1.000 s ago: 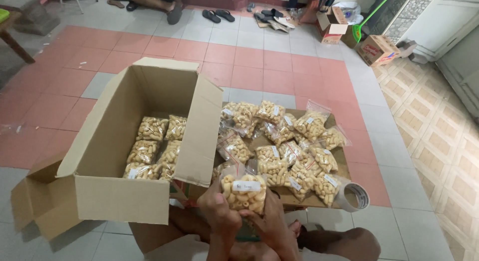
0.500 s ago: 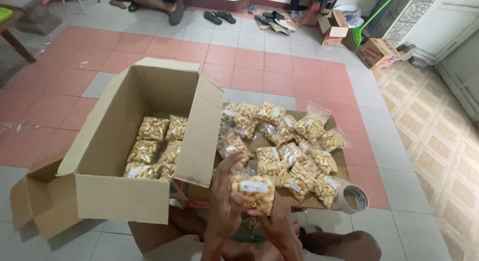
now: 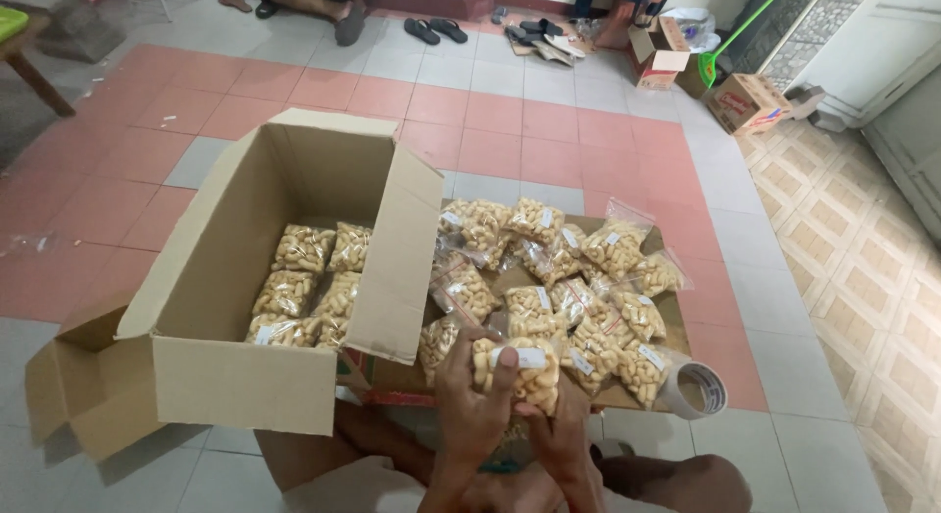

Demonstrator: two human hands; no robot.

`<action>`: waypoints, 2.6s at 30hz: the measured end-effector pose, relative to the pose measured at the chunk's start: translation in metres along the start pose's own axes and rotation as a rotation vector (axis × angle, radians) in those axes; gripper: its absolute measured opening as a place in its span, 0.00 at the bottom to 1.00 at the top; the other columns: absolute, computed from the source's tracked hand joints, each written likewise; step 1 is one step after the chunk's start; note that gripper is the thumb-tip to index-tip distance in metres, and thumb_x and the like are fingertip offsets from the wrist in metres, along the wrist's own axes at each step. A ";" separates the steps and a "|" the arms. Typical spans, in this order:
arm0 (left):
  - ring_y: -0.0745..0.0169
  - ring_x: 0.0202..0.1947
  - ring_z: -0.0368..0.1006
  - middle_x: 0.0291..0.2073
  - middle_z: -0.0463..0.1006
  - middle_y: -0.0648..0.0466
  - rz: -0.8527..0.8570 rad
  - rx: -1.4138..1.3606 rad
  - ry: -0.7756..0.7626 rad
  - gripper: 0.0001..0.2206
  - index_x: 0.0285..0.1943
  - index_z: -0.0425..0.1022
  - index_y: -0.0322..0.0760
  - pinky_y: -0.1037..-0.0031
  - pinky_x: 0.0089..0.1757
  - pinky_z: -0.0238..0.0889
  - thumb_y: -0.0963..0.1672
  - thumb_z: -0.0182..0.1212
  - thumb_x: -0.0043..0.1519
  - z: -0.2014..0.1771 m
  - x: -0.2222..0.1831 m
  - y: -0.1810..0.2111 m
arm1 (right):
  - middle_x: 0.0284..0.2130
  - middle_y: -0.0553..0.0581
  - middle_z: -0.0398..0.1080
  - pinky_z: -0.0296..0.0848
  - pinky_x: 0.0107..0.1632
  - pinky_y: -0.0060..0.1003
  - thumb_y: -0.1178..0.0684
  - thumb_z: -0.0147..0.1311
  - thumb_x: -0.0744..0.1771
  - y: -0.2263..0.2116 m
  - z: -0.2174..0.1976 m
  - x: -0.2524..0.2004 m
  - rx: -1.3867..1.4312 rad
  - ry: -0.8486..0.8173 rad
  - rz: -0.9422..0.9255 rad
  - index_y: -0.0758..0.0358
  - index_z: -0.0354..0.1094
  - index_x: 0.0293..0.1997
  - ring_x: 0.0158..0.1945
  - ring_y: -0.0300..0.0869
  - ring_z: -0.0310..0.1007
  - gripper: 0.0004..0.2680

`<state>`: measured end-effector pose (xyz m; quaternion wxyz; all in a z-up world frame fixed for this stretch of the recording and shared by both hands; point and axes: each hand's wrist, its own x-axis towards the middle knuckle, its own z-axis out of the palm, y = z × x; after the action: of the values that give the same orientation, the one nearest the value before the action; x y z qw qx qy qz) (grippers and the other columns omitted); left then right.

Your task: Manually packing small bags of snacks into a cardboard box and using scissors to trim packaging.

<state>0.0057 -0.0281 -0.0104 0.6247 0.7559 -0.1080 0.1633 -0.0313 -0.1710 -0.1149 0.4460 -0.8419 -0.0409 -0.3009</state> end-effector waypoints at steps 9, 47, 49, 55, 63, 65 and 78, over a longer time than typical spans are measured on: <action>0.70 0.13 0.69 0.13 0.70 0.63 0.023 -0.114 -0.108 0.18 0.52 0.72 0.41 0.74 0.20 0.59 0.55 0.57 0.66 0.001 -0.003 0.013 | 0.43 0.65 0.77 0.72 0.41 0.51 0.30 0.38 0.71 0.018 0.007 -0.018 -0.127 0.106 -0.049 0.66 0.72 0.54 0.44 0.60 0.78 0.25; 0.58 0.17 0.72 0.19 0.72 0.56 0.129 -0.009 -0.079 0.19 0.50 0.72 0.38 0.64 0.24 0.66 0.55 0.56 0.67 0.002 -0.014 -0.008 | 0.18 0.54 0.65 0.54 0.21 0.29 0.42 0.36 0.73 -0.057 -0.001 0.020 0.342 0.134 0.386 0.61 0.61 0.60 0.17 0.34 0.55 0.15; 0.56 0.15 0.69 0.16 0.69 0.56 0.180 0.006 -0.088 0.20 0.51 0.71 0.37 0.63 0.24 0.63 0.55 0.51 0.70 0.004 -0.012 -0.008 | 0.17 0.57 0.67 0.54 0.20 0.29 0.42 0.34 0.73 -0.058 -0.001 0.024 0.352 0.136 0.422 0.61 0.61 0.60 0.15 0.36 0.56 0.16; 0.45 0.17 0.68 0.20 0.71 0.44 0.363 0.141 -0.029 0.22 0.53 0.71 0.29 0.59 0.23 0.59 0.53 0.41 0.75 0.006 -0.016 -0.018 | 0.12 0.45 0.57 0.51 0.18 0.24 0.40 0.28 0.71 -0.099 -0.011 0.047 0.207 0.158 0.459 0.56 0.64 0.70 0.13 0.28 0.47 0.23; 0.39 0.19 0.67 0.26 0.71 0.42 0.273 -0.003 -0.052 0.26 0.50 0.70 0.34 0.56 0.25 0.55 0.52 0.24 0.75 0.003 -0.019 -0.006 | 0.36 0.59 0.72 0.70 0.48 0.39 0.38 0.43 0.72 -0.045 -0.006 0.018 -0.025 0.205 0.219 0.65 0.67 0.49 0.42 0.47 0.72 0.17; 0.39 0.22 0.69 0.27 0.72 0.43 0.233 -0.015 -0.058 0.27 0.48 0.70 0.36 0.55 0.26 0.55 0.56 0.28 0.74 0.004 -0.017 -0.003 | 0.35 0.60 0.73 0.70 0.45 0.41 0.36 0.41 0.71 -0.042 -0.009 0.020 -0.031 0.183 0.294 0.64 0.67 0.49 0.40 0.49 0.73 0.19; 0.51 0.23 0.69 0.24 0.71 0.49 0.217 0.014 0.026 0.18 0.46 0.72 0.36 0.63 0.29 0.59 0.50 0.37 0.75 0.009 -0.016 -0.018 | 0.34 0.63 0.76 0.76 0.34 0.38 0.33 0.19 0.73 -0.052 0.005 0.022 0.353 0.200 0.517 0.63 0.68 0.49 0.34 0.48 0.76 0.26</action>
<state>-0.0020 -0.0337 -0.0341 0.5993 0.7420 -0.1800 0.2404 -0.0285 -0.1404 -0.0671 0.6484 -0.7005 0.1668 -0.2472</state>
